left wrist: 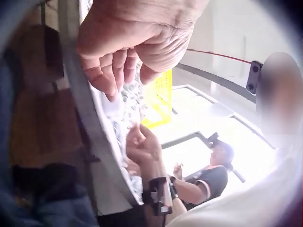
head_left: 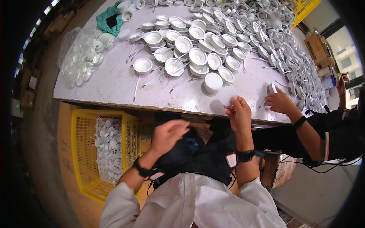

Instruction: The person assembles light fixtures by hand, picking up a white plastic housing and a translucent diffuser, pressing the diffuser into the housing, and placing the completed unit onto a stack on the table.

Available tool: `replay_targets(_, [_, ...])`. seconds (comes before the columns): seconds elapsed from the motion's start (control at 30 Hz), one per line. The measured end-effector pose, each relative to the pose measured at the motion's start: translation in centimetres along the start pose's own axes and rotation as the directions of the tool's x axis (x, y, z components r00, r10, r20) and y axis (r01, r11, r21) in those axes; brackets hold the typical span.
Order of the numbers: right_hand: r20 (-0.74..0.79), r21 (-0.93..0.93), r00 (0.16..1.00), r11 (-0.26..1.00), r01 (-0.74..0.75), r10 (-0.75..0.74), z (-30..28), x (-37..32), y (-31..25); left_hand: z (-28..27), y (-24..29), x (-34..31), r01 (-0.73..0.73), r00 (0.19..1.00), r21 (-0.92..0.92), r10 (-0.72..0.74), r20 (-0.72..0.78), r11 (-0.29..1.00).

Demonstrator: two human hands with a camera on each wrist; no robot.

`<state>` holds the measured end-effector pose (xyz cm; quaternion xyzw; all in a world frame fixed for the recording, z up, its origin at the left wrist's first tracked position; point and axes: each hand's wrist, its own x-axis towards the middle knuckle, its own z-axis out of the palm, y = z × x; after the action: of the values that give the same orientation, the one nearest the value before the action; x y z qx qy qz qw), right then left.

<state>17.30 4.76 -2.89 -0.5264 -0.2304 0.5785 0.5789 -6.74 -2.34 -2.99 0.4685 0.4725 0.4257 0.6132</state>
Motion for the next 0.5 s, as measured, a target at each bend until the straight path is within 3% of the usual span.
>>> replay_targets(0.1, [0.068, 0.020, 0.998, 1.000, 0.011, -0.012, -0.7, -2.2, -0.2, 5.9, 0.5, 5.2, -0.039, 0.994, -0.138, 0.052, 0.093, 0.990])
replay_targets(0.17, [0.114, -0.003, 0.993, 1.000, -0.009, 0.009, -1.2, -3.4, -0.3, 8.4, 1.1, 7.5, 0.056, 0.978, -0.170, -0.020, 0.206, 0.984])
replay_targets(0.27, [0.058, -0.037, 0.998, 0.999, 0.018, -0.016, -2.7, -4.1, -0.6, 10.7, 0.7, 8.3, 0.145, 0.968, -0.279, -0.078, 0.238, 0.949])
replay_targets(0.3, [0.037, -0.039, 0.999, 0.999, 0.015, -0.013, -3.2, -4.2, -0.6, 11.2, 0.2, 8.5, 0.158, 0.963, -0.265, -0.089, 0.255, 0.951])
replay_targets(0.37, [0.043, -0.019, 0.999, 1.000, 0.009, -0.008, -4.4, -4.2, -0.3, 11.9, -0.8, 8.7, 0.307, 0.933, -0.220, -0.247, 0.261, 0.926])
replay_targets(0.5, [-0.004, -0.068, 1.000, 0.998, -0.015, 0.015, -5.9, -3.9, -0.2, 13.6, -1.4, 8.9, 0.344, 0.923, -0.205, -0.290, 0.251, 0.916])
